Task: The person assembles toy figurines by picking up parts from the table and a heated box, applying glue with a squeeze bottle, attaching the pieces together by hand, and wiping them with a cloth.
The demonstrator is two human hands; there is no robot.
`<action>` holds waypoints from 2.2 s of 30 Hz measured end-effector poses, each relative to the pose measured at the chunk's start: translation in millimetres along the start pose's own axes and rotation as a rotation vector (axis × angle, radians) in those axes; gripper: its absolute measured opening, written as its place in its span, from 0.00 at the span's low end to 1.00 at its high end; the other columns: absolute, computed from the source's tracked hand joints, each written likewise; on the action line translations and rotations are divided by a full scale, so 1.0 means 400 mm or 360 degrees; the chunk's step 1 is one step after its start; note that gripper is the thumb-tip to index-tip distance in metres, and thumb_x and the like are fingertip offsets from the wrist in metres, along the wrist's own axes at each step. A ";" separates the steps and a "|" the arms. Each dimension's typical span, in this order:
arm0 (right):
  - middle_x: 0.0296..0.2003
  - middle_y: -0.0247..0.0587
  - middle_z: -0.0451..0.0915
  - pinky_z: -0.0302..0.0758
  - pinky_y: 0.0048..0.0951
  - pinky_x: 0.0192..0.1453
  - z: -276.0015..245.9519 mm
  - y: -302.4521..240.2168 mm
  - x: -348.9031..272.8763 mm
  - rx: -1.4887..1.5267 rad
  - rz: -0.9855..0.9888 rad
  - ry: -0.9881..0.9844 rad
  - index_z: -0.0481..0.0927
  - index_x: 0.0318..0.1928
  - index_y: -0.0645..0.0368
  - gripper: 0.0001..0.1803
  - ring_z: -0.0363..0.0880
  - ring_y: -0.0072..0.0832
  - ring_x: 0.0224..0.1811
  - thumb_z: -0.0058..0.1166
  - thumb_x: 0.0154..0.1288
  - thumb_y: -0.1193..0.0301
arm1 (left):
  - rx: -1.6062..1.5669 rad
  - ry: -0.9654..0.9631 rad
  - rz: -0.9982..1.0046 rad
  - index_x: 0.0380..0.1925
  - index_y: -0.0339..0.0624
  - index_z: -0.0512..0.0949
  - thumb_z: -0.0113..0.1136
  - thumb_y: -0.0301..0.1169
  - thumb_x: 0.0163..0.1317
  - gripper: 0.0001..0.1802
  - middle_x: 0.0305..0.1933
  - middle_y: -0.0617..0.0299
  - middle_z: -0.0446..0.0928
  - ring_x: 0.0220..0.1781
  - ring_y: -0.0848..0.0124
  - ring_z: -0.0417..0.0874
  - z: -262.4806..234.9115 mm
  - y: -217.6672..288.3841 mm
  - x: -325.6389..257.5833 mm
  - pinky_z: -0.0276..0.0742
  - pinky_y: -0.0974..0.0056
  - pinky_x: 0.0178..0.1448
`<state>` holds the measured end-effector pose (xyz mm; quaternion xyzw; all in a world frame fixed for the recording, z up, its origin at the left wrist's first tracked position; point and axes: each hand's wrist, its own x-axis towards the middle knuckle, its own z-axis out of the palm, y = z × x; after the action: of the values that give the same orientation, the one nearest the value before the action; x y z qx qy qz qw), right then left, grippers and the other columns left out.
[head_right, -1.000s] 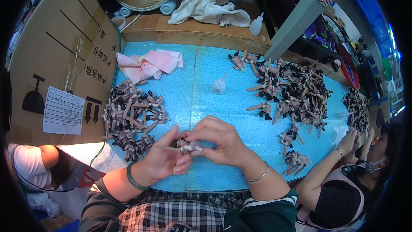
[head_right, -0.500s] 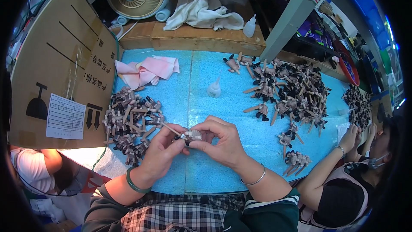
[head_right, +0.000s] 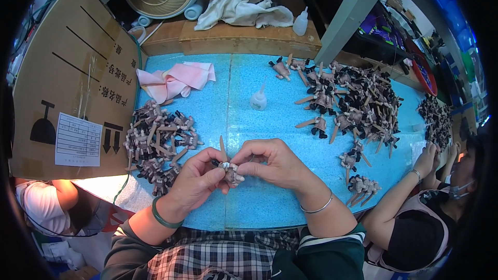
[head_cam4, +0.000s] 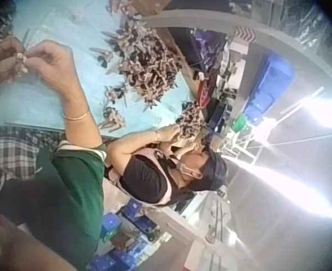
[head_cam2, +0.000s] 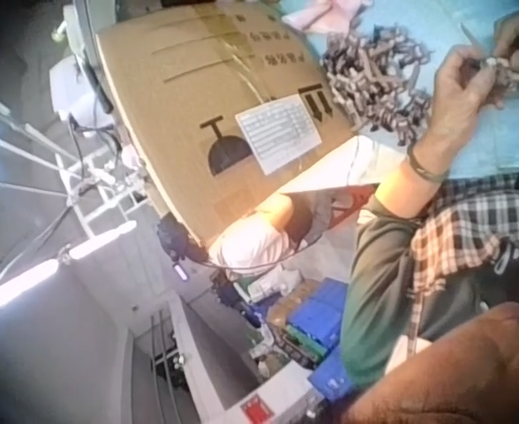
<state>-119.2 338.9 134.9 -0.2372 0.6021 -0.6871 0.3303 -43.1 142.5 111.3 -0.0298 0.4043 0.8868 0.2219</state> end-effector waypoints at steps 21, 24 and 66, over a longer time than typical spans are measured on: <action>0.32 0.34 0.81 0.75 0.19 0.39 -0.014 0.037 0.014 0.0388 0.0295 -0.0144 0.79 0.40 0.64 0.08 0.77 0.18 0.35 0.57 0.60 0.77 | -0.0029 0.0101 -0.0172 0.35 0.40 0.73 0.59 0.31 0.62 0.08 0.35 0.57 0.79 0.33 0.72 0.81 -0.002 -0.007 -0.002 0.78 0.72 0.34; 0.36 0.35 0.80 0.75 0.19 0.39 0.009 0.035 0.016 0.0341 0.0295 0.0136 0.78 0.44 0.63 0.11 0.77 0.17 0.36 0.56 0.61 0.75 | -0.0379 0.0110 -0.0275 0.37 0.41 0.73 0.55 0.35 0.65 0.09 0.35 0.60 0.77 0.32 0.73 0.80 -0.007 -0.006 0.002 0.76 0.73 0.33; 0.41 0.42 0.78 0.78 0.21 0.30 -0.008 0.051 0.019 0.0847 -0.0277 0.0515 0.74 0.51 0.64 0.21 0.81 0.26 0.37 0.60 0.55 0.77 | 0.0010 0.0038 0.0246 0.64 0.36 0.61 0.41 0.20 0.62 0.27 0.57 0.50 0.71 0.49 0.66 0.80 0.010 0.025 -0.022 0.73 0.68 0.49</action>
<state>-122.9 334.2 113.6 -0.0809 0.4236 -0.8748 0.2208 -38.7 136.5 123.2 -0.0083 0.4106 0.8997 0.1480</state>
